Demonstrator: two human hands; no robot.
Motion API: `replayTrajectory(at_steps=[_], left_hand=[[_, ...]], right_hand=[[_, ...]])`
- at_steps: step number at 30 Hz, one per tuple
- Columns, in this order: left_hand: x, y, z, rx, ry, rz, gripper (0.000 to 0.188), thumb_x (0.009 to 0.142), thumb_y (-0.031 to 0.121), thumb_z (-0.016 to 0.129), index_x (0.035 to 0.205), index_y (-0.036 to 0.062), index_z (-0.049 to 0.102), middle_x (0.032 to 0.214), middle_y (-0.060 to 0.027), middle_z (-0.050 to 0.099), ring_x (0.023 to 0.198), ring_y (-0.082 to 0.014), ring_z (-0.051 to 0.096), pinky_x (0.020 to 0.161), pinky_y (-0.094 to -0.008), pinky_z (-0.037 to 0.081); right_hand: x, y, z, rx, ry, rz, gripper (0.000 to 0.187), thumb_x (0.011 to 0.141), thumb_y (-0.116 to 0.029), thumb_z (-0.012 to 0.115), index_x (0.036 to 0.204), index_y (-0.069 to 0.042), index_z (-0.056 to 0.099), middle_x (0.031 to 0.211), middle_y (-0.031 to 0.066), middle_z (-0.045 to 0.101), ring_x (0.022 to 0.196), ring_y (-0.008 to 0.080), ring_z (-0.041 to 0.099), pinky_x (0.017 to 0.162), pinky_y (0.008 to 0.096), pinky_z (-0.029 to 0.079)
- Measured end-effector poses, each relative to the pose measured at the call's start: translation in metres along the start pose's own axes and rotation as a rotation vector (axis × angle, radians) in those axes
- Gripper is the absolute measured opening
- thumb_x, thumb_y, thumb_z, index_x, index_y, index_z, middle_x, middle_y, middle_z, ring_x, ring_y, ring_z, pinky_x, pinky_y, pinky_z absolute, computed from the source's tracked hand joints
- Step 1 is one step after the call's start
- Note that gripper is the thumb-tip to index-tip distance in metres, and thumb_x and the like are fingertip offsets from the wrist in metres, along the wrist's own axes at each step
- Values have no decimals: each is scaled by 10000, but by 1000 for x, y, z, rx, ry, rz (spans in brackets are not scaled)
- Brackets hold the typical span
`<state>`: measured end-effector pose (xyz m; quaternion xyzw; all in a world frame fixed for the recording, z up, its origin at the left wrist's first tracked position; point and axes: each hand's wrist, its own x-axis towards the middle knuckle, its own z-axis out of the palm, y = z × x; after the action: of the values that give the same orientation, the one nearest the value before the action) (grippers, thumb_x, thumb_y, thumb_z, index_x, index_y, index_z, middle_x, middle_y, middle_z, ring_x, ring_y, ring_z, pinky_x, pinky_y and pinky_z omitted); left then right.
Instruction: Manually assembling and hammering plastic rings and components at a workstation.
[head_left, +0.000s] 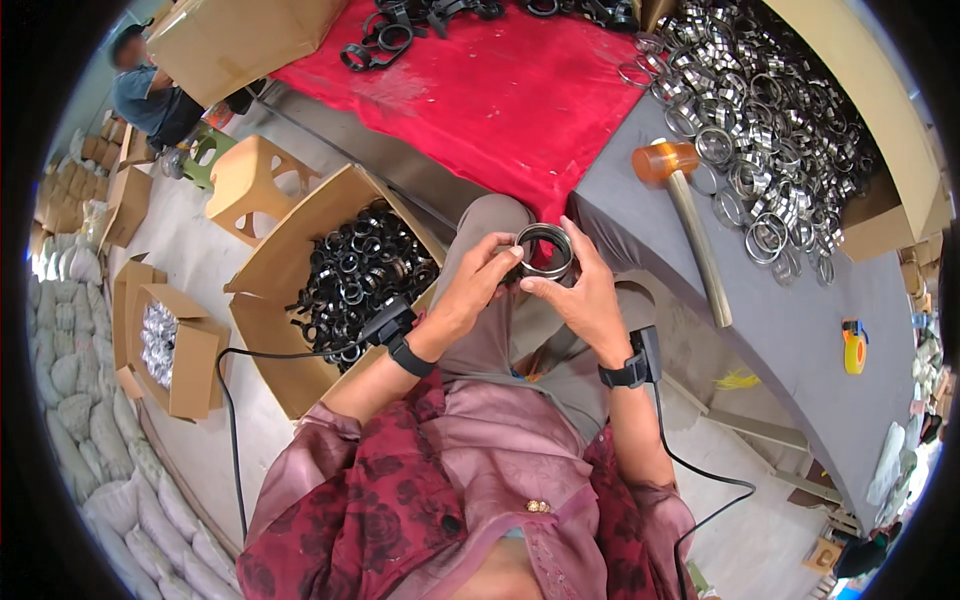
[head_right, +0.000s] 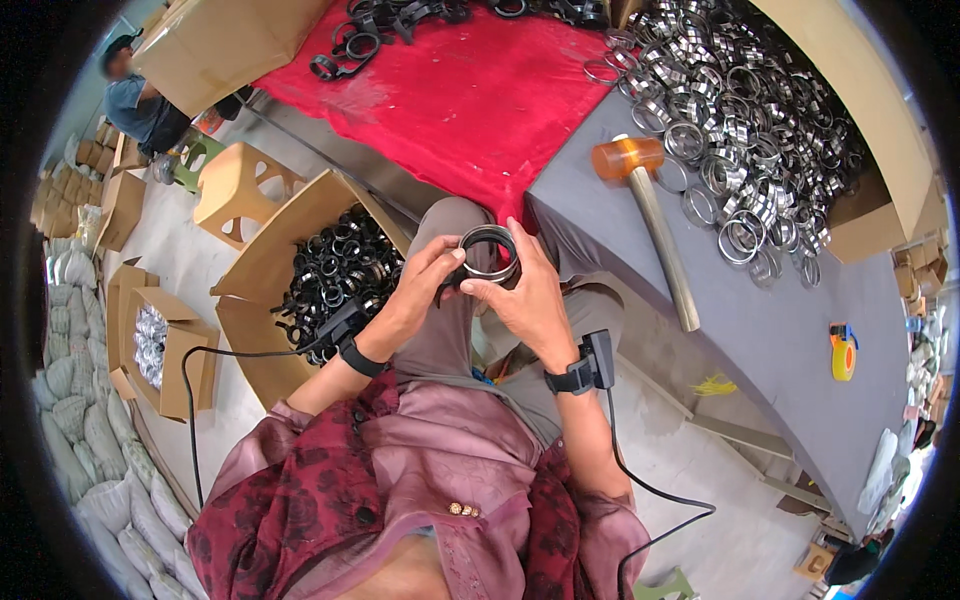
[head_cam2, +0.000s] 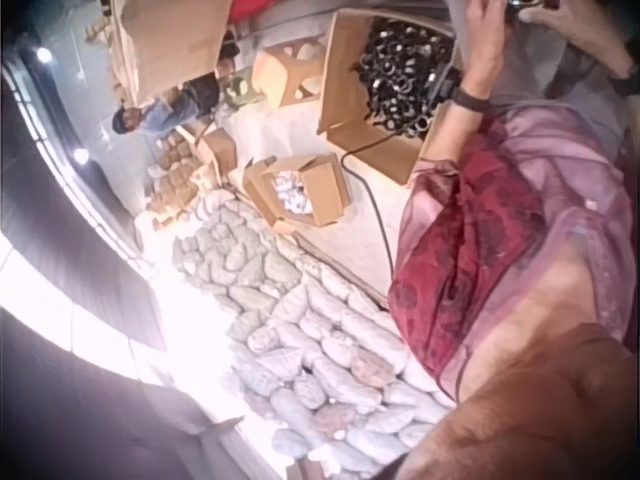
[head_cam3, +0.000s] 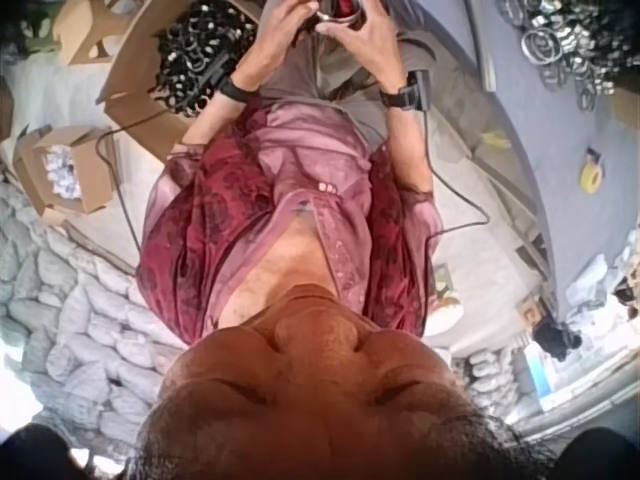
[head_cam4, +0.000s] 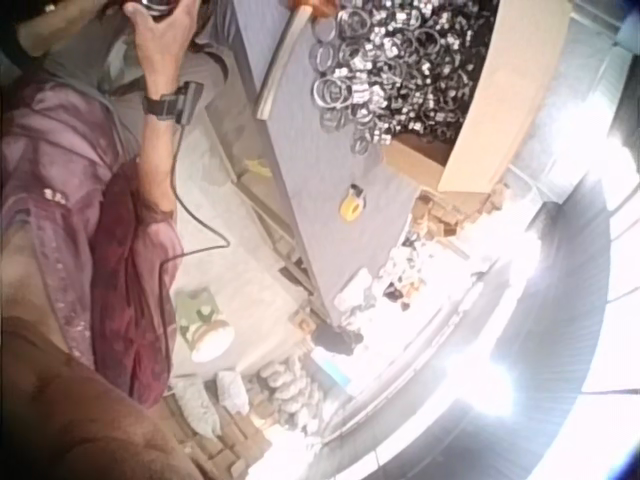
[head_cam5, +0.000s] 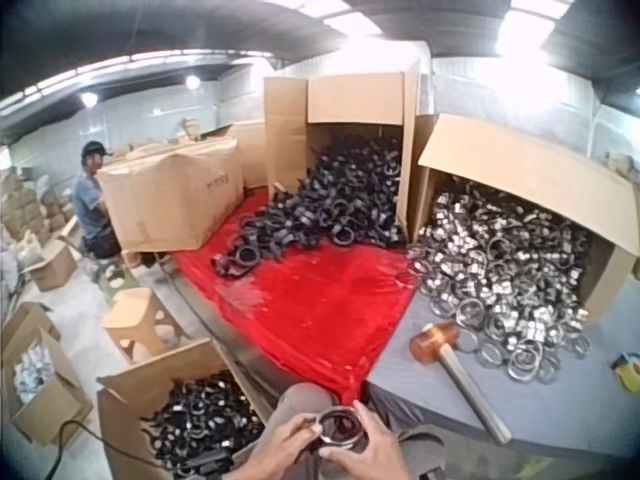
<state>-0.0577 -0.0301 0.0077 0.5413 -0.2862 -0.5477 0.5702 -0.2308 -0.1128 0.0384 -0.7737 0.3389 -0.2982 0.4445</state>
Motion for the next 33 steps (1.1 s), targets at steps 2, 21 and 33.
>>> replayTrajectory(at_steps=[2, 21, 33], left_hand=[[-4, 2, -4, 31, -64, 14, 411, 1046, 313, 578, 1334, 20, 570, 939, -1, 627, 757, -58, 570, 597, -205, 394], [-9, -4, -39, -50, -73, 237, 592, 988, 300, 708, 1462, 30, 476, 1039, -25, 658, 891, -80, 582, 761, -236, 471], [7, -7, -54, -602, -130, 0, 447, 1059, 350, 587, 1296, -28, 624, 893, -67, 647, 779, -130, 550, 643, -251, 418]], right_hand=[[0, 1, 7, -52, 40, -31, 924, 751, -316, 877, 1441, 129, 454, 1273, 223, 627, 1214, 283, 614, 1022, 364, 475], [12, 20, 7, 715, 324, 134, 814, 838, -120, 846, 1479, 49, 374, 1437, 267, 486, 1366, 327, 504, 1148, 426, 420], [38, 32, -20, -249, 466, 54, 785, 829, -283, 833, 1425, 72, 465, 1383, 238, 555, 1301, 374, 524, 1110, 450, 401]])
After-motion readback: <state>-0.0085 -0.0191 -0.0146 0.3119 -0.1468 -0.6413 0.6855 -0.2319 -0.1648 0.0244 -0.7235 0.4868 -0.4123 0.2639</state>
